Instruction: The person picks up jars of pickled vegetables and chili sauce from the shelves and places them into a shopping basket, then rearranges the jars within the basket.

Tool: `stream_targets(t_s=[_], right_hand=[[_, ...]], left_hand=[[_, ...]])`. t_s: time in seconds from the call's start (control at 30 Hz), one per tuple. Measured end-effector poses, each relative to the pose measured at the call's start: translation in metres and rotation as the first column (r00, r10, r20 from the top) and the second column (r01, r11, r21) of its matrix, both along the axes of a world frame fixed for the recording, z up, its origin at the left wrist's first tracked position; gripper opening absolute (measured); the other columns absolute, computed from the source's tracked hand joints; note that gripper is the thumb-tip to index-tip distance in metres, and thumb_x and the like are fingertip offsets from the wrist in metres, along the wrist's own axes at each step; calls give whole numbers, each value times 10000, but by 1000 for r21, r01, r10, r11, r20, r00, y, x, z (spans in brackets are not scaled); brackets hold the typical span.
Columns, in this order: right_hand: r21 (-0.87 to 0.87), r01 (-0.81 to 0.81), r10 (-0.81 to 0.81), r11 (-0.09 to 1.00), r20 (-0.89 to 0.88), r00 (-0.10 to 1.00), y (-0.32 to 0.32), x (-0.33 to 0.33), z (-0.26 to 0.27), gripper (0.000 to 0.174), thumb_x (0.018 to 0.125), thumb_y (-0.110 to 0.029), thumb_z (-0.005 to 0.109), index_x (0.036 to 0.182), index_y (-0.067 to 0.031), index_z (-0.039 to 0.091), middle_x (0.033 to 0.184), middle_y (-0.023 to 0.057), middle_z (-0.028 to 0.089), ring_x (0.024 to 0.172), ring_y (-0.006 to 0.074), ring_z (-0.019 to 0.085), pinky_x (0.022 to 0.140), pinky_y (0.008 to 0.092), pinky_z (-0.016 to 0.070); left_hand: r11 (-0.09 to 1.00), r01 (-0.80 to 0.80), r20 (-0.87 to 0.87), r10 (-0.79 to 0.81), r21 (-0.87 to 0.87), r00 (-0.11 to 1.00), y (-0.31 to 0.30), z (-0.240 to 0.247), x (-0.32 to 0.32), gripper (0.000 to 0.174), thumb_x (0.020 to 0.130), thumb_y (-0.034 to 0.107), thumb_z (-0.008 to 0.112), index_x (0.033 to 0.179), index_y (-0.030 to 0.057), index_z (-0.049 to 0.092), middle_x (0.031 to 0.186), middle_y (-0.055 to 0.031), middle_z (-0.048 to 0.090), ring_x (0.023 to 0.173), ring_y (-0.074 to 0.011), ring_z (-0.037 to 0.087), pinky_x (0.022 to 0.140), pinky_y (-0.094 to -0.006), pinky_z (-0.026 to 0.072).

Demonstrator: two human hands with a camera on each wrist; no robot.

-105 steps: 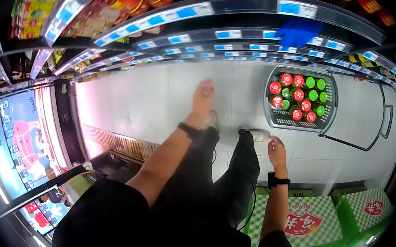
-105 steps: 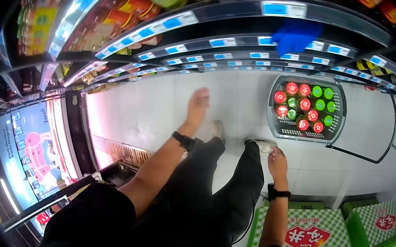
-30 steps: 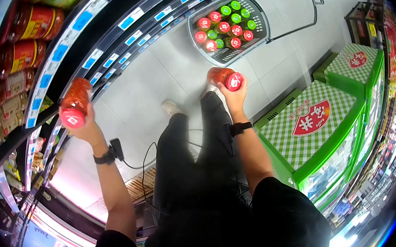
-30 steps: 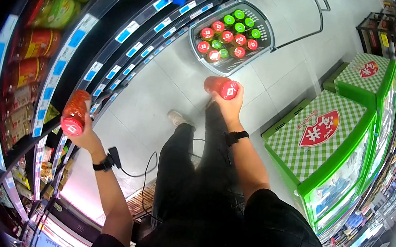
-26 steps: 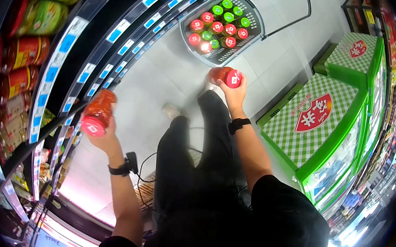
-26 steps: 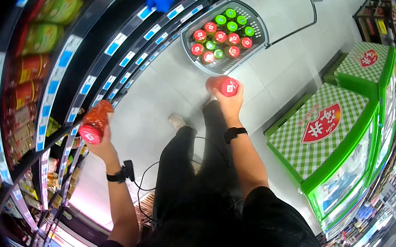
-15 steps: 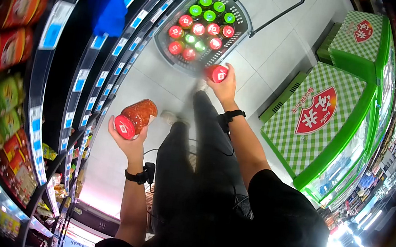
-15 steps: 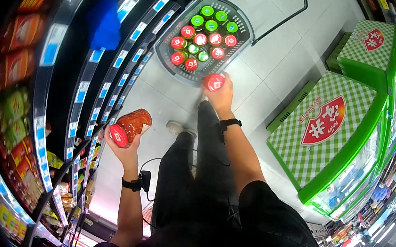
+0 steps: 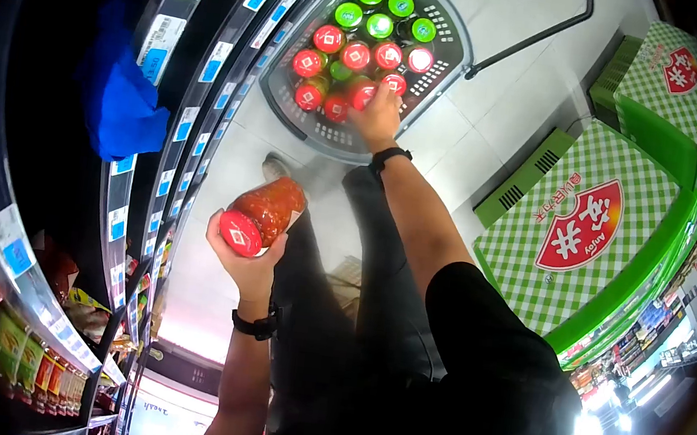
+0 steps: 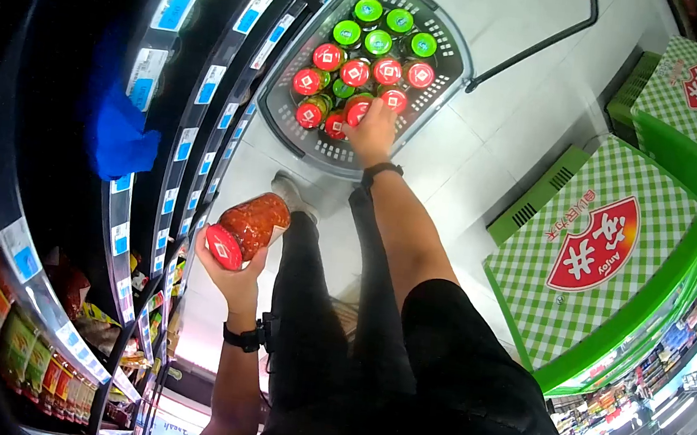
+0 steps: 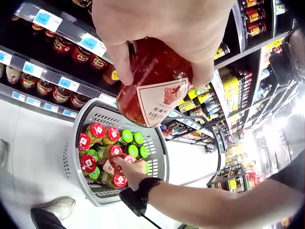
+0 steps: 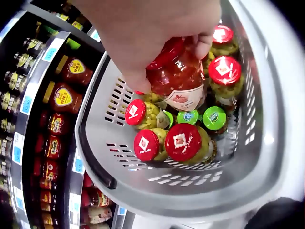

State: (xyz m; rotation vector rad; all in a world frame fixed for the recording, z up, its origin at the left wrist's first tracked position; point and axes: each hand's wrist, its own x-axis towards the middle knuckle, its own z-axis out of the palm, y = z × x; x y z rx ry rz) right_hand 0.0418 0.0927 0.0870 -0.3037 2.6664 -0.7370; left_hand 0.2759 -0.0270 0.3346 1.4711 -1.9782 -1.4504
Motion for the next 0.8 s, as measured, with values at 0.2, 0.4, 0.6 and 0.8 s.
stream_targets(t_s=[0.2, 0.4, 0.6, 0.8], right_hand=[[17, 113, -113, 993, 4, 994, -17, 8, -36, 663, 652, -193, 879, 1150, -39, 469, 1150, 218, 589, 1138, 442, 525, 922, 524, 500], [31, 115, -114, 993, -17, 993, -23, 11, -64, 619, 675, -170, 843, 1145, -34, 465, 1141, 219, 588, 1132, 454, 524, 915, 520, 501], [40, 163, -165, 986, 46, 985, -31, 8, -81, 633, 681, -190, 859, 1140, -45, 449, 1163, 211, 593, 1123, 444, 535, 913, 512, 516], [93, 198, -207, 976, 105, 973, -34, 7, -103, 684, 668, -217, 888, 1150, -48, 432, 1179, 208, 593, 1131, 434, 539, 923, 500, 525]], left_hand=[[996, 85, 55, -86, 19, 995, -20, -11, 2, 1017, 612, 133, 950, 1416, 27, 337, 1343, -125, 422, 1250, -250, 473, 1090, -399, 412], [984, 179, 96, -177, -13, 980, -29, -18, 5, 1015, 607, 110, 946, 1407, 29, 328, 1376, -156, 456, 1267, -275, 492, 1102, -418, 415], [981, 194, 124, -195, 22, 973, -28, -25, 0, 1008, 603, 106, 940, 1403, 25, 333, 1380, -165, 473, 1278, -282, 502, 1120, -428, 399], [981, 194, 103, -195, 16, 975, -22, -34, -6, 1010, 596, 99, 937, 1402, 26, 333, 1398, -173, 473, 1283, -285, 501, 1124, -431, 394]])
